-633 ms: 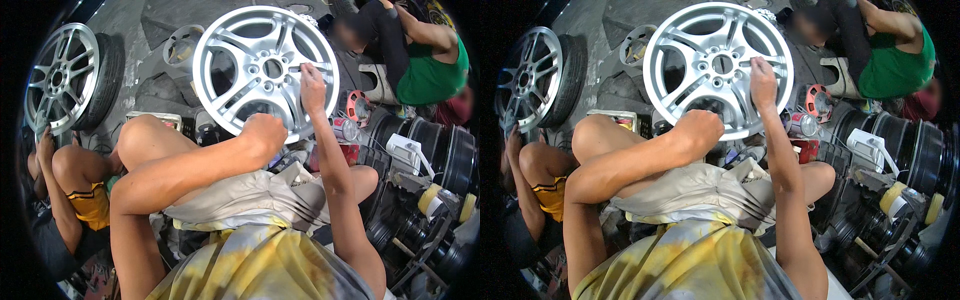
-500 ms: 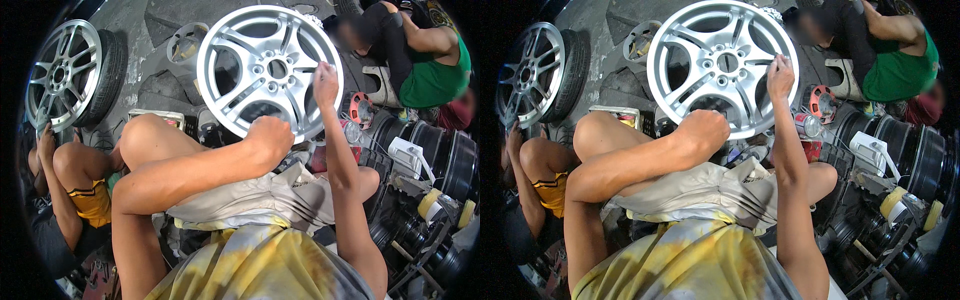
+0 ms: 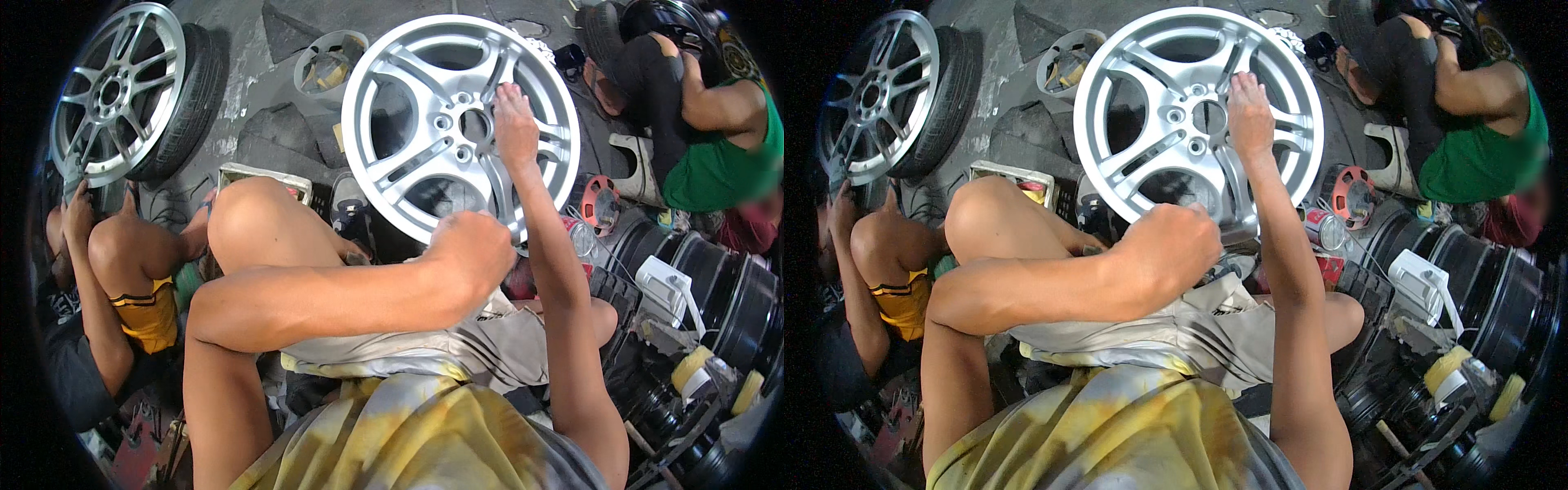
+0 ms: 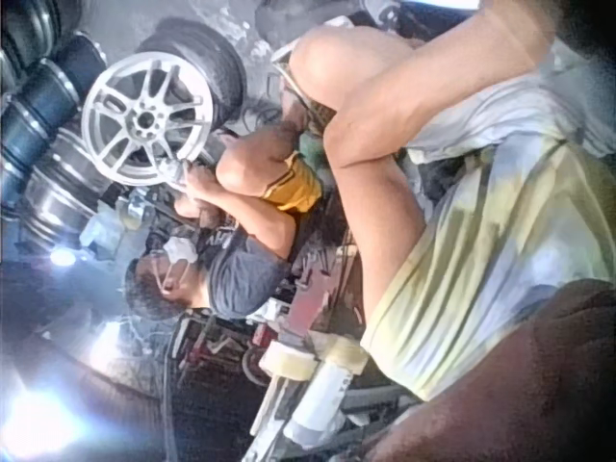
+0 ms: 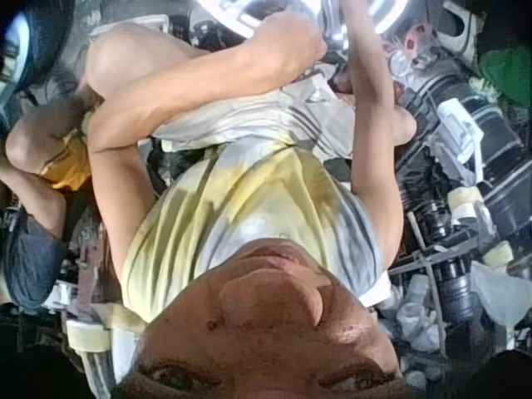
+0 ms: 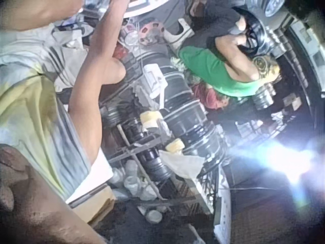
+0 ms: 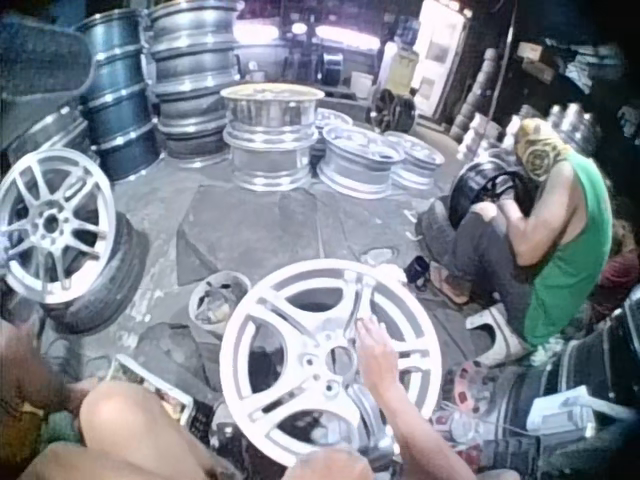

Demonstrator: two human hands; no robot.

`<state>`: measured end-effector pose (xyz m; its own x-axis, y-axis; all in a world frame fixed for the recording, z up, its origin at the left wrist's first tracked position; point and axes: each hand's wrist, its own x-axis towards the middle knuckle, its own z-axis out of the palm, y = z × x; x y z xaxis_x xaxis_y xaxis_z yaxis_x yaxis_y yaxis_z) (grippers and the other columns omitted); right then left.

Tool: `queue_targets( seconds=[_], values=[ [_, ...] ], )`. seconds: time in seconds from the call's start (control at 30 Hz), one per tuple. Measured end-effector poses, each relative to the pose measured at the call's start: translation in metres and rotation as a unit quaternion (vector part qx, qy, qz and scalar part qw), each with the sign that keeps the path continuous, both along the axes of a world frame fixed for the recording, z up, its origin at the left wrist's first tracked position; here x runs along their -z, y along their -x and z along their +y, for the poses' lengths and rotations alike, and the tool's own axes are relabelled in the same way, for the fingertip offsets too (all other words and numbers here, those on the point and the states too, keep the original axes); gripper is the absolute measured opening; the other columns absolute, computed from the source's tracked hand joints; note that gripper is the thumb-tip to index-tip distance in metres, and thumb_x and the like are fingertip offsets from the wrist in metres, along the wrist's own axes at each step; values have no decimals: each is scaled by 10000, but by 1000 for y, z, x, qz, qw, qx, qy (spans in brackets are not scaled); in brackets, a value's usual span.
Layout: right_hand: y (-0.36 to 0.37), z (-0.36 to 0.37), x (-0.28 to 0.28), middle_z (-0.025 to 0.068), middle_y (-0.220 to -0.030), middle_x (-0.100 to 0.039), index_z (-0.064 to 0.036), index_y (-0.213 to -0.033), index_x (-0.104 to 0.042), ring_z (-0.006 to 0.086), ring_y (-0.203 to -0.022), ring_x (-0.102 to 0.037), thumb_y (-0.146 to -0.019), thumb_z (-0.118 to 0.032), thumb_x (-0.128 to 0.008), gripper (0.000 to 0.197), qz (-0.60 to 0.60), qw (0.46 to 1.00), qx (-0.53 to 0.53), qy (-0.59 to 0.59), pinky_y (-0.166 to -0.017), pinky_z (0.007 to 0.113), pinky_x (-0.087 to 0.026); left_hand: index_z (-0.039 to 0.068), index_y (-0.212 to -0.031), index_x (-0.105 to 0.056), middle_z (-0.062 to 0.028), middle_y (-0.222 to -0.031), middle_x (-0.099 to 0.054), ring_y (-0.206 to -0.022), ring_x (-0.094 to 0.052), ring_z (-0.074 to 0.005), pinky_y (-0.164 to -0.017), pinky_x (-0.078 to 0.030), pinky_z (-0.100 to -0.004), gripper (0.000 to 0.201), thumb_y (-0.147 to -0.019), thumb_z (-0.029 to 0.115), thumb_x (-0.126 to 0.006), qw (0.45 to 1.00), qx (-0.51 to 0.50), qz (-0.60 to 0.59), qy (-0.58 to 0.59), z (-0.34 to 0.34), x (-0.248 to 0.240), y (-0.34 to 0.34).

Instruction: The person scrubs a silver car wheel rim with a small brush and a cleaning solution. They work on the spokes and the central hub area, repeatedly dipping the brush into a container of liquid. The person is sitting on the floor in a workshop environment.

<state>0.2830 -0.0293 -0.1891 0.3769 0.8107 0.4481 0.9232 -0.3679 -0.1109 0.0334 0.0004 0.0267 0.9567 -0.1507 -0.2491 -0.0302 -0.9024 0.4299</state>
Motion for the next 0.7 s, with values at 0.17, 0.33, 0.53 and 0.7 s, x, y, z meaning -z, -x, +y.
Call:
queue_targets(
  seconds=[0.17,0.33,0.53,0.7],
  values=[
    [-58,66,-18,202,-1188,-696,12,-1152,-706,381,-1050,-683,-997,-167,-541,289,82,993,80,1,-944,443,-540,55,-824,-765,-104,-843,-708,-830,-705,-207,-623,-572,-306,101,-778,89,-682,997,66,49,13,0,-8,-1],
    [-45,51,-7,203,-1221,-687,1,-1180,-710,368,-1089,-673,-1005,-218,-536,330,61,997,51,-4,-958,439,-526,51,-791,-749,-106,-838,-697,-809,-692,-207,-599,-562,-309,78,-772,83,-681,999,48,7,9,18,-12,0],
    [-28,47,-7,194,-1189,-698,14,-1154,-714,373,-1036,-686,-993,-163,-543,294,36,996,5,-83,-914,450,-546,30,-781,-740,-136,-835,-688,-782,-693,-220,-592,-560,-313,68,-747,62,-691,999,31,10,35,19,-20,6],
    [-62,77,-24,205,-1174,-700,16,-1138,-725,383,-1051,-679,-982,-147,-570,274,100,991,84,16,-930,467,-530,6,-802,-747,-156,-835,-685,-772,-702,-226,-599,-566,-323,103,-718,54,-712,996,57,47,50,24,-23,-3]
  ],
)
